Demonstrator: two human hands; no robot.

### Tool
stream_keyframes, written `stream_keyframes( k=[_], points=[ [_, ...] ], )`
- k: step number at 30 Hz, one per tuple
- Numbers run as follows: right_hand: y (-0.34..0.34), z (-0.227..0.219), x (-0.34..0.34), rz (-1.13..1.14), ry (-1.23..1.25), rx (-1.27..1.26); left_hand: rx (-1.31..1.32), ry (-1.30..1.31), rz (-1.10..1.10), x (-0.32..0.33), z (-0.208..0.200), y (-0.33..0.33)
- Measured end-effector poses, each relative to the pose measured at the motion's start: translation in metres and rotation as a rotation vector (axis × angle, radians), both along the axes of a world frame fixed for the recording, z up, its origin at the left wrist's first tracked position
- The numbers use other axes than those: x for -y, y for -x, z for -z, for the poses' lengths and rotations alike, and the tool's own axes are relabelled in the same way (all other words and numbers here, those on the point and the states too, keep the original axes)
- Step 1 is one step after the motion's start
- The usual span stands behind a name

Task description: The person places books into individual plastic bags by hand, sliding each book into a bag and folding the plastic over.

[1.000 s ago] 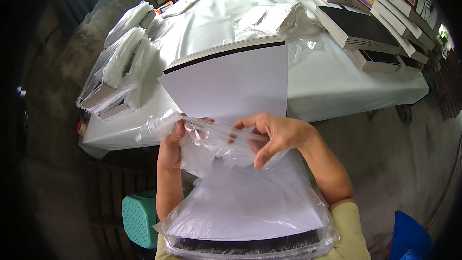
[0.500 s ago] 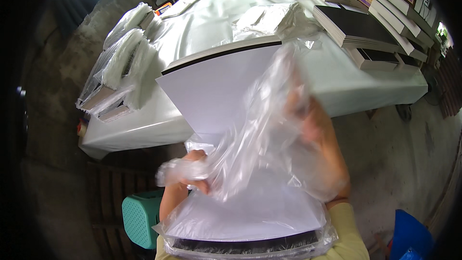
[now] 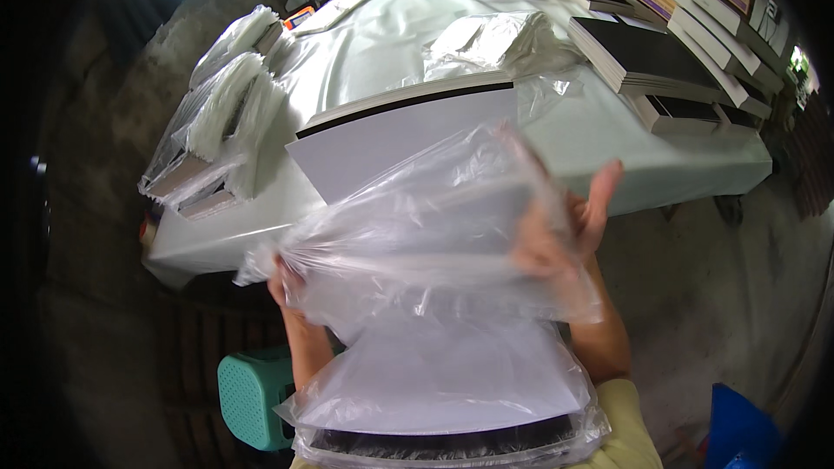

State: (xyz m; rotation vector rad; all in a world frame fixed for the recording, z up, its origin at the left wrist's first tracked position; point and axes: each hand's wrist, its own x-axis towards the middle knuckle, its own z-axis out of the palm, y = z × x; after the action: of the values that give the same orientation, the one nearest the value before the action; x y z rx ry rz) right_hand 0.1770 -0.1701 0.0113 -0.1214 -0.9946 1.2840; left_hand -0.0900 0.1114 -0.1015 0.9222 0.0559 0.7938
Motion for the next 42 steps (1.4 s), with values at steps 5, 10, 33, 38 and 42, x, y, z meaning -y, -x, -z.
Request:
stream_keyframes(
  k=[5,10,33,38,42],
  points=[
    [-0.024,0.001,0.02,0.252,0.259,0.526,-0.19,-0.138,0.177,0.005,-0.092,-0.011],
    [-0.006,-0.029,-0.004,1.303,0.518,0.852,-0.692,-1.043,-0.362,0.006,-0.111,-0.035],
    [0.007,-0.005,0.052,0.519,0.881,0.154,-0.81,-0.648,0.464,0.021,-0.066,-0.018],
    [-0.003,0.142,0.058,0.654,1.217,0.351,-0.797,0.054,0.374,0.028,0.031,-0.018],
    [-0.02,0.252,0.051,0.894,1.016,0.614,-0.912,0.121,0.168,0.028,0.129,-0.01]
  ],
)
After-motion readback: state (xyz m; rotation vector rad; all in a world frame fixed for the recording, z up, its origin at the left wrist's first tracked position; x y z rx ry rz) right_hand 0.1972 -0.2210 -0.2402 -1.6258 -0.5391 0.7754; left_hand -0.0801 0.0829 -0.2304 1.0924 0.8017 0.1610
